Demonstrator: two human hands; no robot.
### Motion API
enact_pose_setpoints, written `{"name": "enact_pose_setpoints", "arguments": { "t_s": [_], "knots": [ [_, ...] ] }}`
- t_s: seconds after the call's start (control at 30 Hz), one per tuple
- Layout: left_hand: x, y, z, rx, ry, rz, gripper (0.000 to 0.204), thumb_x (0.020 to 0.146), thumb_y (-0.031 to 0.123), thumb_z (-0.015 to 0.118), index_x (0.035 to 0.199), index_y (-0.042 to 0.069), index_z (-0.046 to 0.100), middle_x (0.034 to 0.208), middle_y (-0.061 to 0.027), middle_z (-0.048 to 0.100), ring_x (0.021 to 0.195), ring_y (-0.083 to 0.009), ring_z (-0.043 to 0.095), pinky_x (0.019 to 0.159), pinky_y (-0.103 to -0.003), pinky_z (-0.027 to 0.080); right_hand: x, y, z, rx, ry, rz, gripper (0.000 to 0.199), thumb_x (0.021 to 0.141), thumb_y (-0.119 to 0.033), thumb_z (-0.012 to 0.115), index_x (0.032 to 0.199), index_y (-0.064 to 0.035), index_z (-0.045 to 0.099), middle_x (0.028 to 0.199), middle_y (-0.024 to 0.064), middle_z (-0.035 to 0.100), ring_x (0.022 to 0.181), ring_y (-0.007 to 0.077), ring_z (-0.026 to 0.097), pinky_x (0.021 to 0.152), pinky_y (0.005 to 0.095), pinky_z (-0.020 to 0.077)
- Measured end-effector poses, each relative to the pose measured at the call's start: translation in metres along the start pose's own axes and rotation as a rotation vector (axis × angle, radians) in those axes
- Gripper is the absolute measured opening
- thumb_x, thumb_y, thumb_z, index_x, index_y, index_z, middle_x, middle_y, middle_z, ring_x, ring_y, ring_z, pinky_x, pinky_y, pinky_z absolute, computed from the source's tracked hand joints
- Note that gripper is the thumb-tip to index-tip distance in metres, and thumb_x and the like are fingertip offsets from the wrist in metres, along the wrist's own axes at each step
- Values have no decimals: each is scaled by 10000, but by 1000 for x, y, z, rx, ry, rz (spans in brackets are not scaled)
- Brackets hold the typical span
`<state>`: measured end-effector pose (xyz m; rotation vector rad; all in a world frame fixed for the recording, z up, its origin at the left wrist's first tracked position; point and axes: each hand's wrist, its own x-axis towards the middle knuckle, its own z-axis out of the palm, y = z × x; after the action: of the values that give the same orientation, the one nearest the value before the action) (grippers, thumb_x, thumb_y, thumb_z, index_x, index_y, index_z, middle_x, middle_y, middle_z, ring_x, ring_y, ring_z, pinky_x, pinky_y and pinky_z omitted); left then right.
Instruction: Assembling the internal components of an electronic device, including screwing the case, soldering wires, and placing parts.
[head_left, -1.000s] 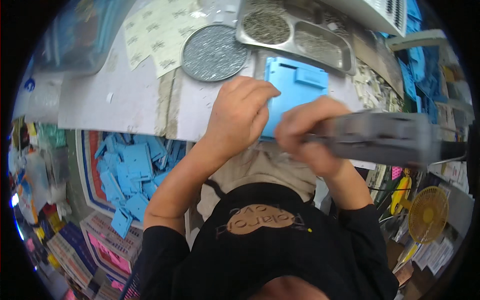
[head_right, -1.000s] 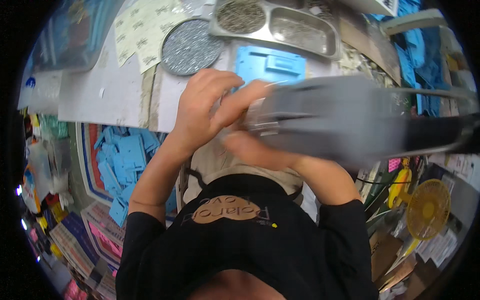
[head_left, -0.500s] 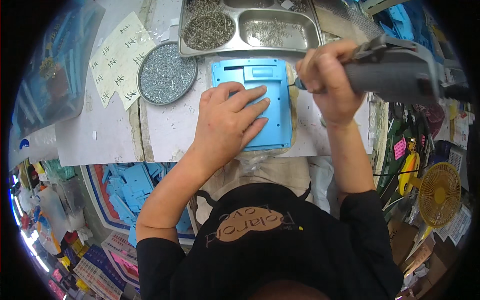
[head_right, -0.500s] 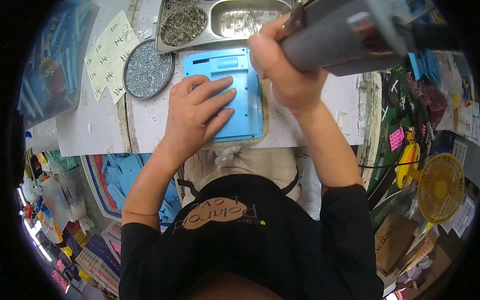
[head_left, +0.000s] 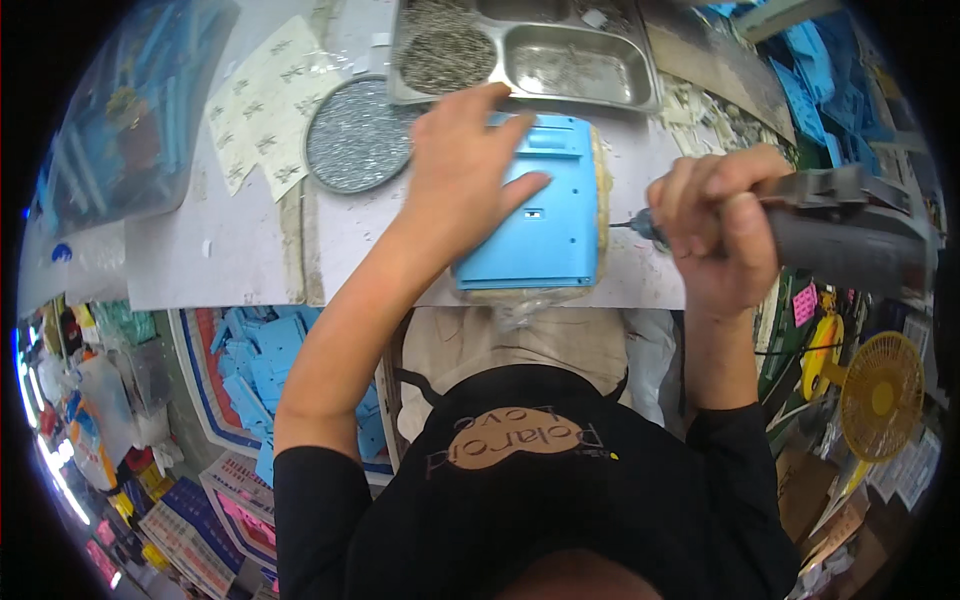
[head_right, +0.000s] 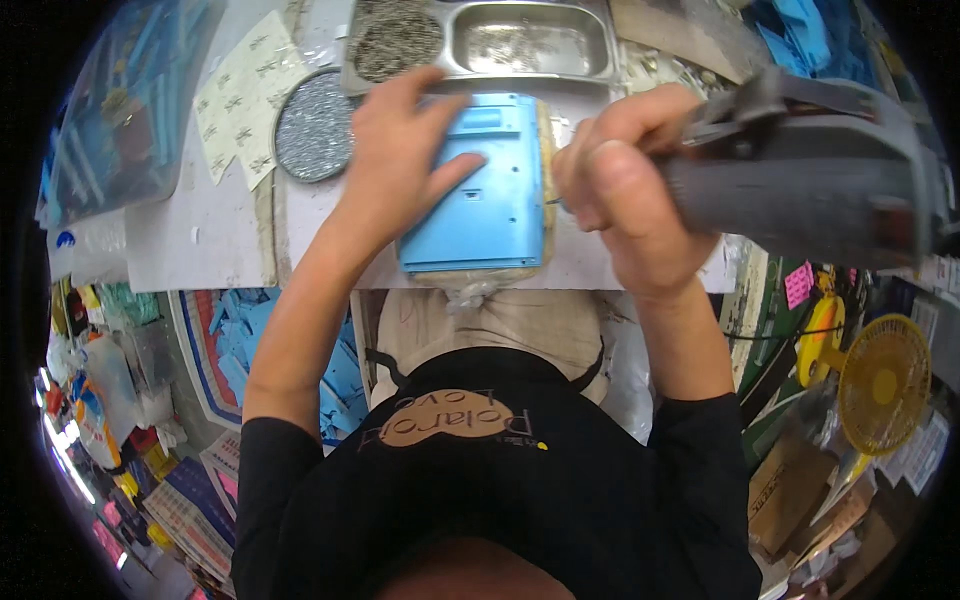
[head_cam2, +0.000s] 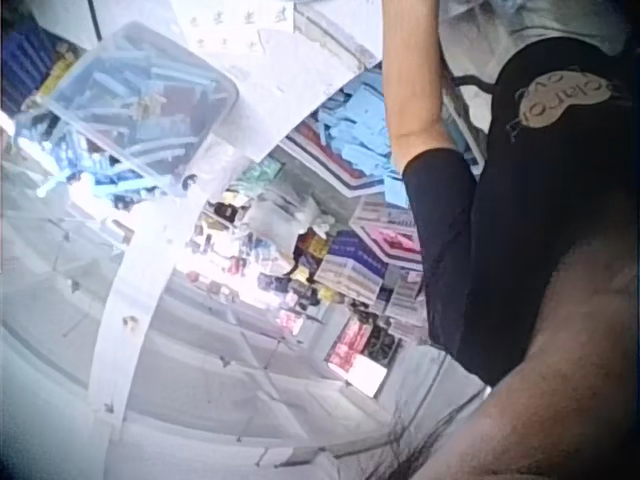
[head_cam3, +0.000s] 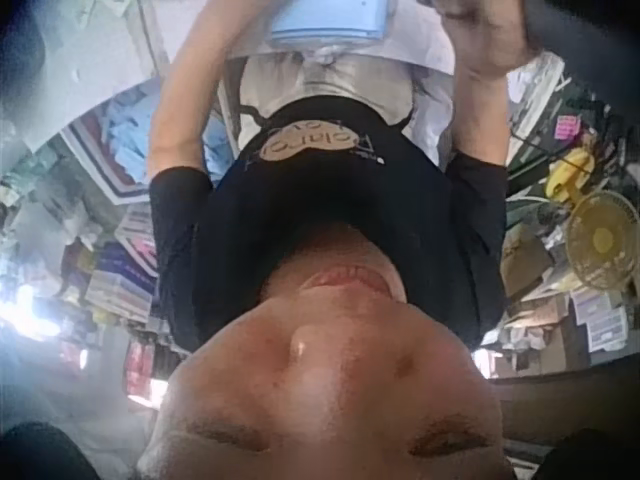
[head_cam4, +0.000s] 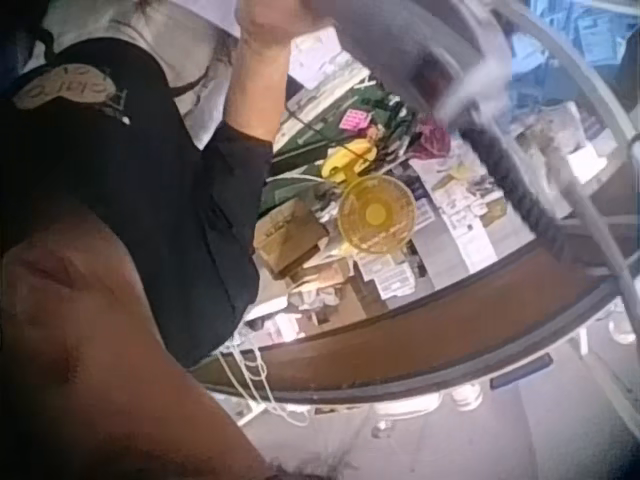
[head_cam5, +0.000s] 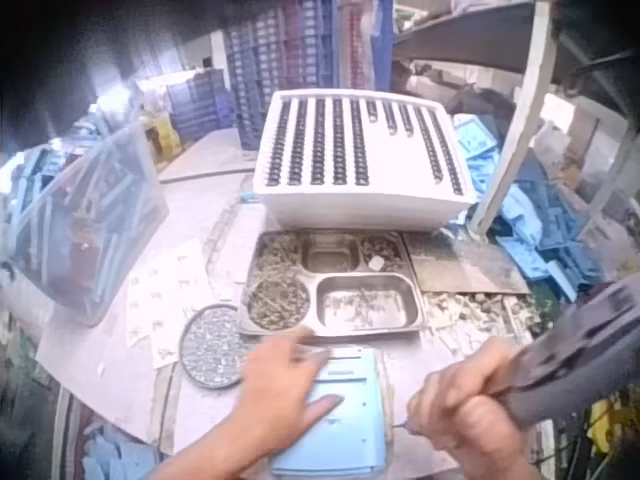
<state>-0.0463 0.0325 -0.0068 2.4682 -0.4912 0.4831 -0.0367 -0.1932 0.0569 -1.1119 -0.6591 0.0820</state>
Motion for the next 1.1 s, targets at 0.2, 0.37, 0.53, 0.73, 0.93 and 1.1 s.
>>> {"name": "enact_pose_setpoints", "arguments": {
  "t_s": [0.2,0.37,0.53,0.73,0.93,1.1],
  "knots": [
    [-4,-8,-82,-17,138,187,332,815,188,783,1078,53,633,1429,-183,546,1301,-346,555,1084,-534,422,44,-40,-7,19,-133,-156,238,1039,-281,479,1130,-71,543,621,-47,413,562,98,393,576,290,326],
    [-231,-137,-174,-34,1055,-591,367,994,102,636,1304,-44,504,1243,-150,589,1098,-230,626,938,-357,530,40,-49,-35,-55,10,-130,203,1041,-252,494,1103,-63,536,652,-46,395,568,74,379,617,267,331],
    [-571,-152,-160,594,1148,-1751,677,848,393,792,1240,-101,549,1254,-276,576,1197,-403,545,1039,-464,438,51,0,-41,49,54,-29,154,1036,-190,521,1088,-46,528,654,-29,395,541,67,353,535,245,295],
    [-397,-182,-235,930,1109,-1077,561,873,340,783,1252,-35,608,1289,-257,578,1263,-421,500,1080,-516,380,60,0,-32,-3,28,-25,134,1040,-186,532,1072,-56,533,637,-34,387,533,60,350,565,251,302],
    [-60,-185,-403,822,883,-307,283,859,319,758,891,40,720,905,-121,690,908,-291,660,823,-399,492,61,3,-28,-1,57,-10,133,1018,-172,548,1054,-53,503,628,-28,390,512,64,337,506,236,287],
    [49,-224,-431,1203,291,-1022,418,844,374,727,1164,105,752,1201,-129,729,1174,-302,669,986,-511,455,50,-13,-35,-86,114,-50,135,1010,-152,555,1056,-39,497,623,-30,380,495,58,323,479,238,278]
  ]
}}
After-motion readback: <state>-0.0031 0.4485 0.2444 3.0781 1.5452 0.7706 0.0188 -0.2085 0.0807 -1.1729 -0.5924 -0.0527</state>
